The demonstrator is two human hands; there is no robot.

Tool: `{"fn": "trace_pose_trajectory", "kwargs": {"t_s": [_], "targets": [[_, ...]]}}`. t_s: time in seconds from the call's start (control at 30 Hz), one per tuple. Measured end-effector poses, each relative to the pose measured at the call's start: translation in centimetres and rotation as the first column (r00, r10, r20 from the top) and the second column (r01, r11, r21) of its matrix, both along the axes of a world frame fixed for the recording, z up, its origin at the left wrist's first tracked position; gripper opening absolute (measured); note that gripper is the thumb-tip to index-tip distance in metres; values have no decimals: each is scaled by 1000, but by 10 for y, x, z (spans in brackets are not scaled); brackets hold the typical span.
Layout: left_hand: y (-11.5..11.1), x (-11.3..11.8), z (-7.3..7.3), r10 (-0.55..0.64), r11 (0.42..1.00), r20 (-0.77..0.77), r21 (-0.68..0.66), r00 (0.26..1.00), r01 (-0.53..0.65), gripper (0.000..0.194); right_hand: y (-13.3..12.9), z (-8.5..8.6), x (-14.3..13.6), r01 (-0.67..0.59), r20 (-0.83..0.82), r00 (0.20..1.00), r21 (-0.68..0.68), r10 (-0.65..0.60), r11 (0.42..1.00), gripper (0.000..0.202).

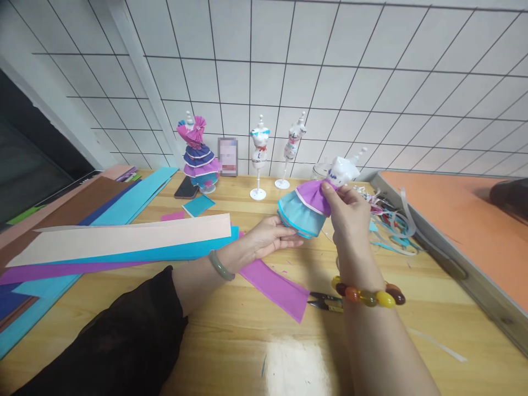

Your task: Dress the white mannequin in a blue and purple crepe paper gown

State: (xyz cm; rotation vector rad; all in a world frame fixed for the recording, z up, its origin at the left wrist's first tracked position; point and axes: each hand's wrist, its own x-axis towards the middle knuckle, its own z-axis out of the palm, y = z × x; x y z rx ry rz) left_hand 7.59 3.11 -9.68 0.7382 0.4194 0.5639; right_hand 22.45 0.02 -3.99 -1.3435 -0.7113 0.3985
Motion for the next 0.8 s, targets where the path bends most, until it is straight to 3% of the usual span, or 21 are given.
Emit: {"fn": "trace_pose_trajectory", "kwargs": {"t_s": [0.2,0.37,0.7,0.8], "targets": [[2,3,-7,139,990,-55,24,989,-138,21,2,-4,3,1,14,1000,17,-1,1000,31],[-2,2,-5,79,996,-1,35,997,-79,22,3,-7,4,-5,22,1000,38,5,999,31],[-4,4,-5,97,995,-29,13,995,-97,21,1,-6,2,-15,34,999,29,14,999,33],[-2,1,-5,31,999,-65,40,997,-29,15,0,-4,1,-2,47,999,15,1,1000,33]]}}
